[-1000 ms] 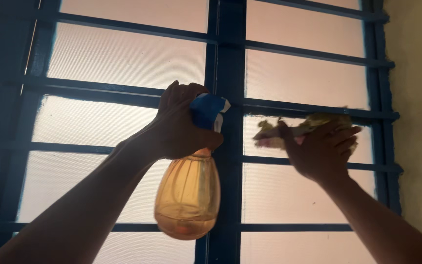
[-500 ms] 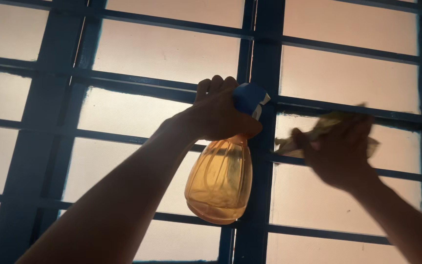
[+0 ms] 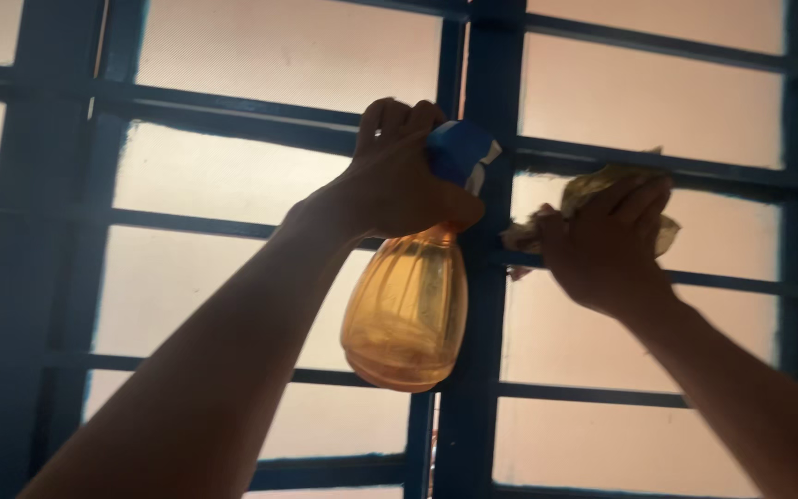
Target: The person sprays a cleaning solution onto a window screen and wipes it with a cloth. They repeatedly spray and wipe different sections of the window frame and screen, moving methodically across the surface.
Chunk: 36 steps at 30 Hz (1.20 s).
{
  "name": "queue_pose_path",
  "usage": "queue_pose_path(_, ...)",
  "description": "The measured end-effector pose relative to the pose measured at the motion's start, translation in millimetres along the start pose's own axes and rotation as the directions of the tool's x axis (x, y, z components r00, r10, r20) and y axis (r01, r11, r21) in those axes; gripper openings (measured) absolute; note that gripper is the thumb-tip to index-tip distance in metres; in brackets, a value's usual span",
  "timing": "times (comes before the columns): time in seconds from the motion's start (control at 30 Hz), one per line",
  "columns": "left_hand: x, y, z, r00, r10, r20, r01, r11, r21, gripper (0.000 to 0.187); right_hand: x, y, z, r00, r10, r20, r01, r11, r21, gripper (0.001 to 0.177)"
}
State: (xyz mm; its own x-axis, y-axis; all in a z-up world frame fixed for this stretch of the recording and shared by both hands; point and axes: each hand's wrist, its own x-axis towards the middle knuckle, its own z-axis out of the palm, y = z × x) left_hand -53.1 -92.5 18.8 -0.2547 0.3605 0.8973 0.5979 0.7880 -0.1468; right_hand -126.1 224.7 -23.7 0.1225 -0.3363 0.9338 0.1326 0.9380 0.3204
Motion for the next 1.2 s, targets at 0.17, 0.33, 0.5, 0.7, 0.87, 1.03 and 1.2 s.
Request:
queue_pose_path(0.17, -8.5, -7.0, 11.1, 0.977, 0.113, -0.183, -0.108, 0.993, 0.041, 0.113, -23.7, 65.6, 1.5, 0.828, 0.026, 0.561, 0.213, 0.91, -0.356, 0.053)
queue_pose_path(0.33, -12.4, 6.9, 1.3, 0.993, -0.066, -0.096, 0.063, 0.998, -0.031, 0.111, -19.9, 109.1, 20.4, 0.9, 0.161, 0.406, -0.116, 0.984, -0.134, 0.055)
queue_pose_path(0.5, -7.5, 13.2, -15.0, 0.998, -0.06, 0.012, 0.058, 0.994, 0.094, 0.1, -25.3, 61.7, 33.6, 0.857, -0.02, 0.515, 0.376, 0.709, -0.597, 0.063)
queue_pose_path(0.7, -6.1, 17.9, -24.8, 0.996, -0.035, 0.077, 0.021, 0.985, 0.169, 0.088, -13.1, 20.8, 11.4, 0.982, -0.189, 0.022, 0.185, 0.923, -0.336, 0.079)
queue_pose_path(0.87, -10.4, 21.9, -23.1, 0.99, -0.129, 0.065, 0.127, 0.991, 0.037, 0.1, -4.7, 3.2, -8.1, 0.944, -0.011, 0.329, 0.075, 0.981, -0.18, 0.081)
queue_pose_path(1.03, -8.8, 19.1, -8.0, 0.997, -0.064, -0.038, 0.062, 0.997, -0.054, 0.108, 7.0, -1.9, -24.1, 0.929, 0.079, 0.363, -0.015, 0.984, -0.175, 0.083)
queue_pose_path(1.2, -7.3, 14.5, 5.7, 0.994, -0.083, -0.072, 0.077, 0.993, -0.091, 0.109, 13.2, -27.9, -25.6, 0.931, 0.089, 0.354, -0.05, 0.992, -0.118, 0.086)
